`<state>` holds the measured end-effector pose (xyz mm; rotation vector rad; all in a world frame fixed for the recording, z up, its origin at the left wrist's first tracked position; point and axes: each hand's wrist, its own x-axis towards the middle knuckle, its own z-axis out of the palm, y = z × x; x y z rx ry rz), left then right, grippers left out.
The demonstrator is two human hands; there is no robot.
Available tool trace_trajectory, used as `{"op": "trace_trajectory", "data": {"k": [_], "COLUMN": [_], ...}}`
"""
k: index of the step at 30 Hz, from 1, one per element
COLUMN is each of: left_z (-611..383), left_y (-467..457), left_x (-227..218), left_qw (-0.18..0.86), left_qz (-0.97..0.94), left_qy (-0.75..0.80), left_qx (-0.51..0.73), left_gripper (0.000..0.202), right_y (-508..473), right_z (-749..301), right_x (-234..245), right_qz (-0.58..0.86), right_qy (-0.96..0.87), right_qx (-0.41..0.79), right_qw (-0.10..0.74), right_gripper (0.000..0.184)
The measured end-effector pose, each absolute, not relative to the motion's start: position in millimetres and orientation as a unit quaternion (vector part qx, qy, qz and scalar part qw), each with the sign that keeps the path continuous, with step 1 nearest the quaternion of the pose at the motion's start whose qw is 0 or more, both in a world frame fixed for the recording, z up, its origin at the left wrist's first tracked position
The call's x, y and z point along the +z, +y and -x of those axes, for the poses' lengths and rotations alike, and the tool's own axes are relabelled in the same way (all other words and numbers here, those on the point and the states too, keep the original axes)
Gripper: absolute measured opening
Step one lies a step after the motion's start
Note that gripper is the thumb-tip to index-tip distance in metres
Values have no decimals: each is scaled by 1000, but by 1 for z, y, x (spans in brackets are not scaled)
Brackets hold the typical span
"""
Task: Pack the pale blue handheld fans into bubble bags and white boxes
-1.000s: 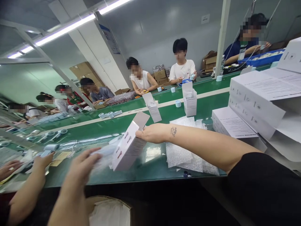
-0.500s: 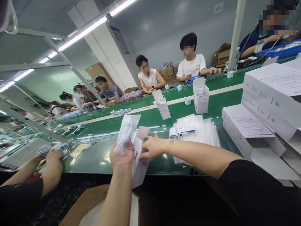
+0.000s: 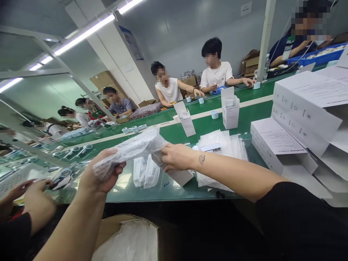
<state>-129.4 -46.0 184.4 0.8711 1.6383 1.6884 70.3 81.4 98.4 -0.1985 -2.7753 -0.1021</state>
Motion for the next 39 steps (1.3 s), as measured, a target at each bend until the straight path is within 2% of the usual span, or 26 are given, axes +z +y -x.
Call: {"op": "trace_trajectory", "data": {"k": [2, 4, 11, 14, 16, 18, 20, 22, 24, 26, 28, 30, 32, 34, 35, 37, 38, 39], "left_z": [129, 124, 81, 66, 57, 47, 40, 36, 35, 35, 34, 34, 42, 57, 67, 85, 93, 99], "left_y": [-41, -39, -10, 12, 22, 27, 26, 24, 21, 17, 12, 4, -6, -17, -21, -27, -27, -26], "left_x": [191, 203, 252, 260, 257, 248, 233, 216, 200, 189, 185, 190, 199, 202, 198, 177, 162, 145], "left_qw": [302, 289, 144, 127, 123, 126, 145, 157, 107, 25, 11, 101, 210, 238, 223, 175, 166, 165], "left_qz": [-347, -380, -537, -554, -553, -552, -573, -619, -673, -700, -720, -753, -775, -778, -780, -789, -795, -800], "left_qy": [680, 726, 809, 817, 823, 824, 806, 768, 728, 708, 687, 639, 579, 561, 567, 580, 580, 577], "left_qx": [571, 495, 190, 99, 39, -15, -35, -49, -74, -91, -99, -120, -144, -153, -147, -102, -67, -24], "left_gripper": [14, 13, 15, 16, 14, 13, 18, 30, 40, 40, 31, 24, 30, 35, 44, 75, 81, 75], "right_y": [84, 86, 95, 97, 97, 96, 95, 94, 88, 77, 60, 44, 35, 37, 42, 54, 59, 62], "right_z": [-84, -94, -99, -103, -107, -109, -108, -106, -102, -97, -90, -84, -80, -78, -78, -81, -84, -88], "right_x": [87, 81, 82, 74, 67, 62, 61, 60, 57, 50, 39, 27, 18, 12, 12, 14, 17, 20], "right_qz": [65, 65, 91, 72, 60, 68, 94, 114, 121, 139, 185, 222, 227, 224, 222, 209, 203, 202], "right_qy": [-969, -958, -962, -955, -942, -922, -902, -882, -854, -820, -779, -740, -716, -693, -679, -663, -667, -682], "right_qx": [-9, 30, 96, 117, 143, 188, 261, 359, 451, 504, 515, 503, 505, 550, 583, 635, 640, 627], "right_qw": [237, 279, 238, 261, 297, 330, 331, 282, 230, 235, 305, 388, 427, 409, 385, 337, 323, 317], "right_gripper": [33, 38, 39, 32, 36, 53, 88, 119, 129, 125, 125, 128, 123, 104, 93, 75, 68, 62]}}
